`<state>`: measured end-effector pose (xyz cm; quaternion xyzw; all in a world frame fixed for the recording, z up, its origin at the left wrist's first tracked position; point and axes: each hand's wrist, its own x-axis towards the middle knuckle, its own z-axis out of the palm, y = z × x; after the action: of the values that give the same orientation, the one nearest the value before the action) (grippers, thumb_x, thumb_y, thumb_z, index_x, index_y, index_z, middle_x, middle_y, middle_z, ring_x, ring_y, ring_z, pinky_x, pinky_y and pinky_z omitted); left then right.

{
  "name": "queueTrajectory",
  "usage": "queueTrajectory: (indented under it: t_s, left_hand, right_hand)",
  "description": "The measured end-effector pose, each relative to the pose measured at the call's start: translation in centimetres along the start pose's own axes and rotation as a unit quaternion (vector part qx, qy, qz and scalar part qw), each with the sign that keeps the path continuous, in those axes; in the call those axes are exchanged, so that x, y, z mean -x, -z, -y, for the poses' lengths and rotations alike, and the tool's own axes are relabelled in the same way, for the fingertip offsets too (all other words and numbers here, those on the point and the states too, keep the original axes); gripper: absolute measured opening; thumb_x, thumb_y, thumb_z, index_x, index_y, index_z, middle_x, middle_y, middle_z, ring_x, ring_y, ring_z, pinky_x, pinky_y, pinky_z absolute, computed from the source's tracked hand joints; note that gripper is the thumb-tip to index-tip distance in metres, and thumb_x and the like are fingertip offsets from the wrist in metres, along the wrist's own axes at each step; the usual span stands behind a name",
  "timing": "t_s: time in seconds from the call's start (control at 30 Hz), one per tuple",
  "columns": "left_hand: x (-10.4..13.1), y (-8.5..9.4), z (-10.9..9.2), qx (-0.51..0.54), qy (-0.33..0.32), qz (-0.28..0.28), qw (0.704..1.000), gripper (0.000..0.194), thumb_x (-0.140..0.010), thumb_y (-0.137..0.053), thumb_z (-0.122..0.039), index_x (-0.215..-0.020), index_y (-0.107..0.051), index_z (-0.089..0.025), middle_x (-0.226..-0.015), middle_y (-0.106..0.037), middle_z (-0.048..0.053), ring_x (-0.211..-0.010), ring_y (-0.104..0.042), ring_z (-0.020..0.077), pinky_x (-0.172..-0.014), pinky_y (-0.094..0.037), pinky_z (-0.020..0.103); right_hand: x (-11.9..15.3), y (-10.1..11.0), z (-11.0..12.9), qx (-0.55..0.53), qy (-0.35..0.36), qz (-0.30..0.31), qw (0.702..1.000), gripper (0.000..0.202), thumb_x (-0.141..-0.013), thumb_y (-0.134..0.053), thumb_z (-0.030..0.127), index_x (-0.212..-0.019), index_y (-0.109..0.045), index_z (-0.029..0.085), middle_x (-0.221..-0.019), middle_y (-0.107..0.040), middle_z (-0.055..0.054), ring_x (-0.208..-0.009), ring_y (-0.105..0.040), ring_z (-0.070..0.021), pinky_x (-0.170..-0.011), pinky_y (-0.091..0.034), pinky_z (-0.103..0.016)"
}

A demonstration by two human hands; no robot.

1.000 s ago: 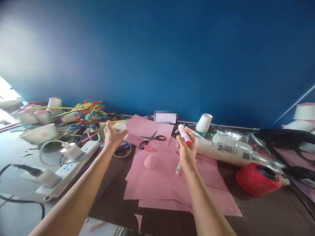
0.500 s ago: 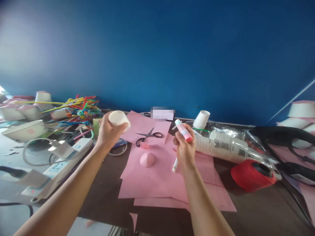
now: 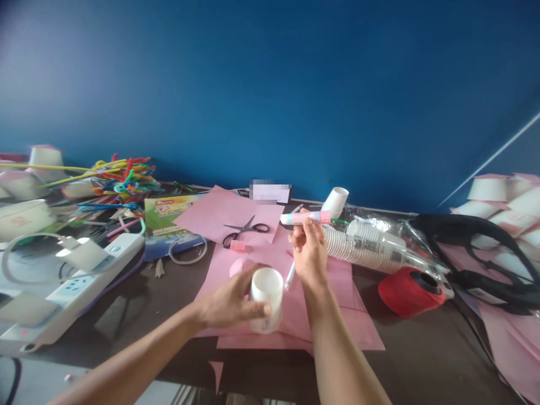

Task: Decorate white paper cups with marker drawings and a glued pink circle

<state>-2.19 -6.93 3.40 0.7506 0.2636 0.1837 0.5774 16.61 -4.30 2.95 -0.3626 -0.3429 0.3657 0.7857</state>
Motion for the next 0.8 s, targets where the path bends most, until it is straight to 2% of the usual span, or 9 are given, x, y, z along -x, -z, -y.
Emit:
queueTrajectory:
  t_s: [0.07,0.17,0.3,0.4,0.53,0.67,0.8]
  left_hand:
    - [-0.3,0.9,0.8,0.010,-0.004,-0.025,1.000,0.053,-0.071,-0.069,-0.042,-0.114,-0.051,-0.016,-0.100,-0.063,0.008,-0.086,-0.058,0.0197,-0.074,-0.048,0.032]
    - [-0.5,1.9,1.8,-0.038,-0.005,-0.046,0.998,0.054,-0.069,-0.070,-0.042,-0.114,-0.052,-0.018,-0.099,-0.063,0.007,-0.086,-0.059,0.0202,-0.075,-0.048,0.032]
    - [-0.7,2.5,1.8,-0.110,-0.017,-0.108,0.988,0.060,-0.069,-0.070,-0.039,-0.121,-0.048,-0.018,-0.104,-0.062,0.009,-0.091,-0.059,0.0225,-0.079,-0.048,0.035]
    - [-1.1,2.2,0.8,-0.117,-0.026,-0.127,0.985,0.065,-0.070,-0.069,-0.041,-0.126,-0.044,-0.019,-0.106,-0.062,0.010,-0.091,-0.059,0.0220,-0.075,-0.048,0.034]
    - [-1.8,1.1,0.2,-0.070,-0.041,-0.127,0.989,0.060,-0.069,-0.069,-0.045,-0.120,-0.048,-0.020,-0.103,-0.063,0.007,-0.089,-0.059,0.0204,-0.072,-0.048,0.031]
    - [-2.5,0.4,1.2,-0.096,-0.019,-0.146,0.984,0.054,-0.068,-0.070,-0.037,-0.116,-0.051,-0.022,-0.101,-0.063,0.006,-0.088,-0.059,0.0213,-0.072,-0.048,0.032]
    - [-2.8,0.7,2.5,-0.149,-0.011,-0.166,0.975,0.055,-0.068,-0.067,-0.030,-0.119,-0.049,-0.022,-0.094,-0.064,0.005,-0.082,-0.059,0.0214,-0.068,-0.047,0.032]
  right_hand:
    - [-0.1,0.0,-0.2,-0.004,-0.004,0.006,1.000,0.029,-0.083,-0.059,0.046,-0.102,-0.062,0.025,-0.058,-0.044,0.009,-0.040,-0.030,-0.0035,-0.046,-0.034,-0.021]
    - [-0.3,0.1,-0.3,-0.013,-0.002,0.005,1.000,0.029,-0.081,-0.062,0.044,-0.101,-0.062,0.024,-0.057,-0.045,0.009,-0.039,-0.030,-0.0033,-0.045,-0.033,-0.021]
    - [-0.4,0.3,-0.2,-0.006,0.003,0.000,1.000,0.029,-0.081,-0.062,0.045,-0.100,-0.062,0.024,-0.058,-0.046,0.009,-0.039,-0.030,-0.0032,-0.043,-0.032,-0.020]
    - [-0.4,0.3,0.0,-0.003,0.007,-0.004,1.000,0.030,-0.081,-0.059,0.048,-0.101,-0.061,0.025,-0.059,-0.046,0.009,-0.039,-0.031,-0.0033,-0.045,-0.035,-0.020]
    - [-0.3,0.2,0.4,-0.017,0.019,0.005,1.000,0.033,-0.080,-0.058,0.052,-0.091,-0.064,0.022,-0.057,-0.046,0.007,-0.040,-0.032,-0.0046,-0.046,-0.036,-0.022]
    - [0.4,-0.3,0.5,-0.004,0.016,0.028,0.999,0.030,-0.075,-0.065,0.049,-0.082,-0.065,0.020,-0.067,-0.055,0.002,-0.045,-0.036,-0.0053,-0.043,-0.030,-0.021]
    - [1.0,-0.7,0.3,0.087,0.024,0.078,0.993,0.026,-0.081,-0.059,0.047,-0.085,-0.064,0.023,-0.075,-0.060,0.000,-0.053,-0.046,-0.0086,-0.047,-0.035,-0.022]
